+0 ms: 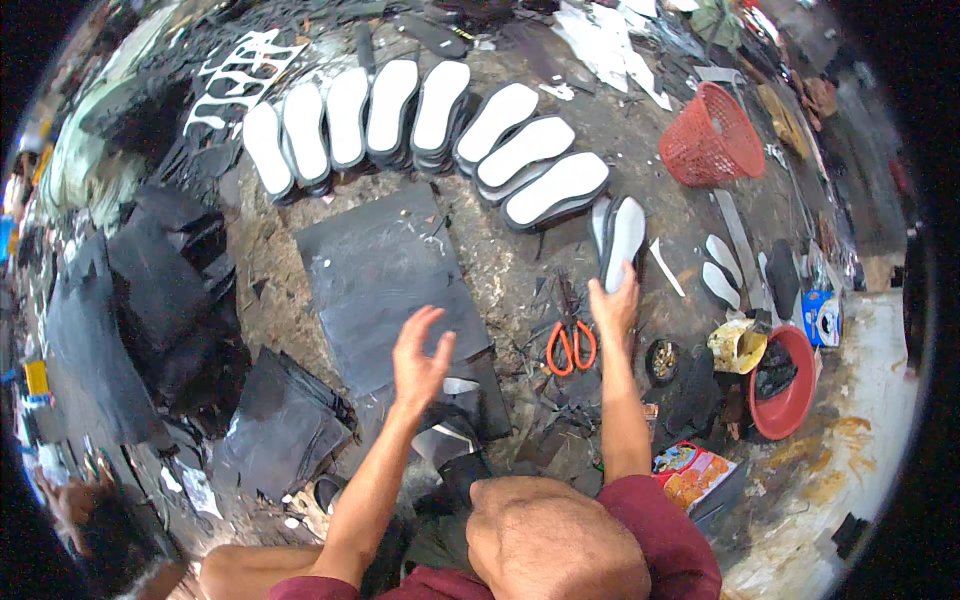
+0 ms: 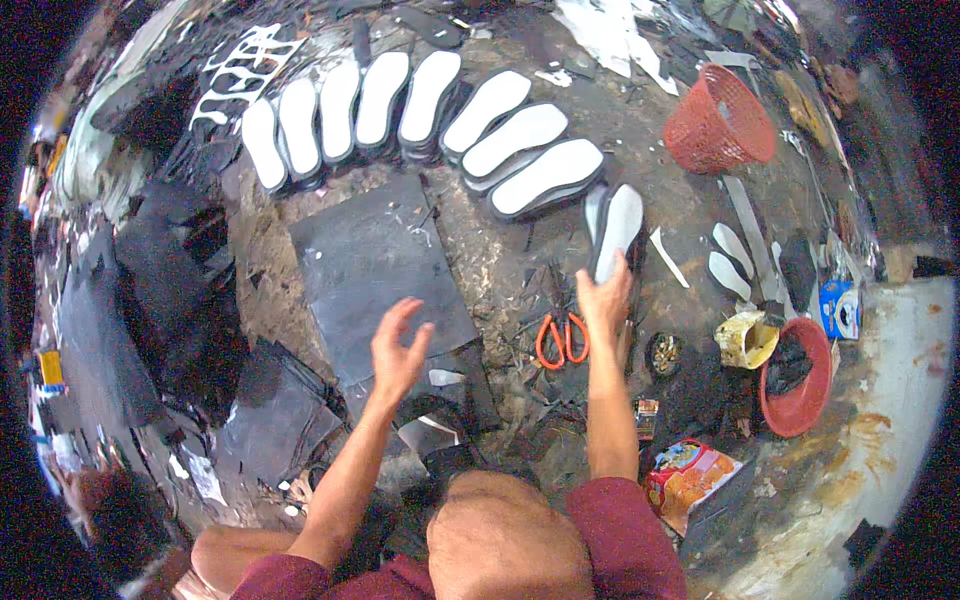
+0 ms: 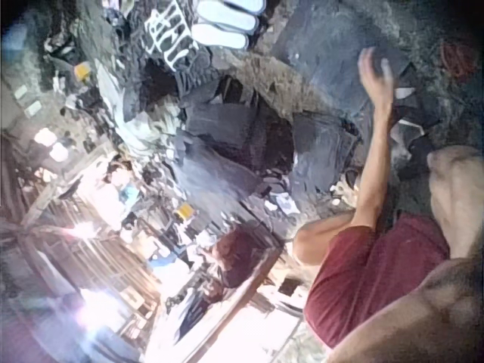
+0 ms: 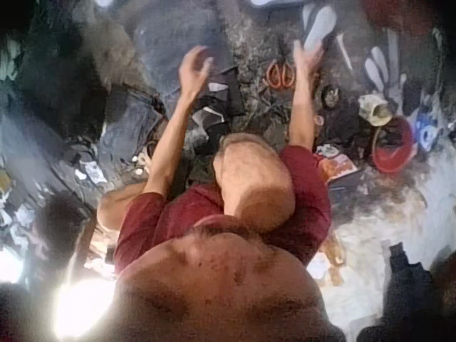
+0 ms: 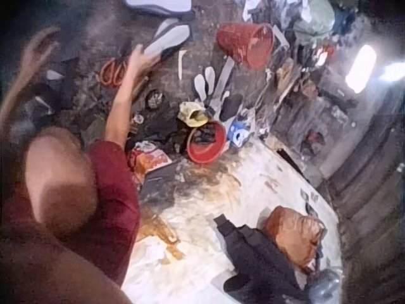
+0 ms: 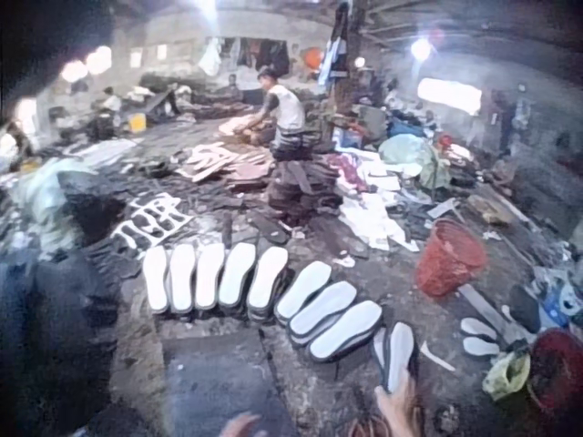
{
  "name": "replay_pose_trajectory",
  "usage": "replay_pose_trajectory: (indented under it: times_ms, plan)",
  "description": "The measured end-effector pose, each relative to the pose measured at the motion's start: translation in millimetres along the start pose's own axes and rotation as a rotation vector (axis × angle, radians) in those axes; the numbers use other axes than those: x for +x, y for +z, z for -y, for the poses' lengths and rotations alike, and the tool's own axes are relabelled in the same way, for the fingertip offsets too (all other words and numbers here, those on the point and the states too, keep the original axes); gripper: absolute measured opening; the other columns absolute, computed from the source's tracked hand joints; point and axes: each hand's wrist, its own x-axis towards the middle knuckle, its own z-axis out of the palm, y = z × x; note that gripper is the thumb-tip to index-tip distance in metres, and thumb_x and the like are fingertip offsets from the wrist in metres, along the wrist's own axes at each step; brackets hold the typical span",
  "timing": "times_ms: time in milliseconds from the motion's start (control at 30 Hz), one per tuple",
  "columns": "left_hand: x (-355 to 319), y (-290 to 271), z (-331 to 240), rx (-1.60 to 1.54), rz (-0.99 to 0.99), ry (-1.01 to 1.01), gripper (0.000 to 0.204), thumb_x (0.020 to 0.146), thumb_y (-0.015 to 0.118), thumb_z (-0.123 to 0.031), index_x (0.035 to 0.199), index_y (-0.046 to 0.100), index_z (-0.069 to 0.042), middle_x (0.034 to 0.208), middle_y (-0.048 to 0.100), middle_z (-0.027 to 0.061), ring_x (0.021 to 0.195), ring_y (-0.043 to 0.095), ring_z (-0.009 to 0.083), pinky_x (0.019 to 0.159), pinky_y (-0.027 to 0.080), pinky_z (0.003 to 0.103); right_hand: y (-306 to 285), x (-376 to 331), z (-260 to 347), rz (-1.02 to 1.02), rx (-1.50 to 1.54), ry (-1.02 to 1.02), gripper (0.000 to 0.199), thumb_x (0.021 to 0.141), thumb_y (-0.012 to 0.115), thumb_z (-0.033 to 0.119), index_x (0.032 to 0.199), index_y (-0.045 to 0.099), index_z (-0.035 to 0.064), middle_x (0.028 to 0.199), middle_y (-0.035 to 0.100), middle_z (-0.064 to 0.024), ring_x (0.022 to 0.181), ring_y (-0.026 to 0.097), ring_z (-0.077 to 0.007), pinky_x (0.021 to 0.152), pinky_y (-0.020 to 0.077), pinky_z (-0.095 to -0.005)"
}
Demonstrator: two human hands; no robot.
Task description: The person sits on the floor and repeatedly picks up black rubber insole blanks and white foam insoles, aligns them, and stacks them into a growing pile. The person handles the insoles one at a time, occasionally flipping them over to check alignment before stacking.
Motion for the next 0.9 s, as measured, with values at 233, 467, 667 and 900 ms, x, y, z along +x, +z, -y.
replay_pose_trajectory:
  times_ms: [233,467,667,900]
  plan:
    - [26.7,96.6,-28.8,0.101,0.358,0.238,0.054,0.083,0.076,-0.027,0.13,0.059,-0.007,0.135,0.058,0.0189,0.127,0.053,0.0371,0.106,0.043,0.043,-29.6,-81.3,-34.1,-0.151,0.576,0.308,0.064,0.079,0.066,0.014,0.14,0.047,0.0063,0.128,0.058,-0.0121,0.112,0.057,-0.0252,0.094,0.0457,-0.0388]
    - [-7.6,117.9,-69.3,-0.733,0.684,-0.266,0.106,0.076,0.087,-0.03,0.159,0.023,-0.015,0.154,0.037,0.0183,0.134,0.043,0.0272,0.111,0.036,0.04,-70.5,-165.7,26.7,0.238,1.147,0.355,0.071,0.078,0.064,0.004,0.142,0.037,0.0068,0.127,0.052,-0.0073,0.113,0.052,-0.0178,0.092,0.0452,-0.0342]
    - [-0.4,79.8,-54.8,-0.877,0.638,-0.266,0.105,0.077,0.084,-0.012,0.16,0.021,-0.022,0.144,0.048,0.0115,0.124,0.051,0.0222,0.106,0.042,0.037,-88.1,-149.4,69.1,0.508,1.04,0.273,0.07,0.078,0.075,0.004,0.137,0.038,0.005,0.122,0.055,-0.0092,0.109,0.055,-0.0175,0.088,0.049,-0.0316]
    - [-5.0,47.2,-66.1,-0.872,0.549,-0.406,0.105,0.068,0.066,0.008,0.159,0.024,-0.021,0.127,0.058,0.0114,0.101,0.061,0.0178,0.087,0.051,0.031,-107.6,-140.9,84.5,0.641,0.929,0.238,0.064,0.074,0.066,-0.004,0.132,0.04,0.0037,0.111,0.061,-0.0146,0.091,0.067,-0.0206,0.073,0.0586,-0.0323]
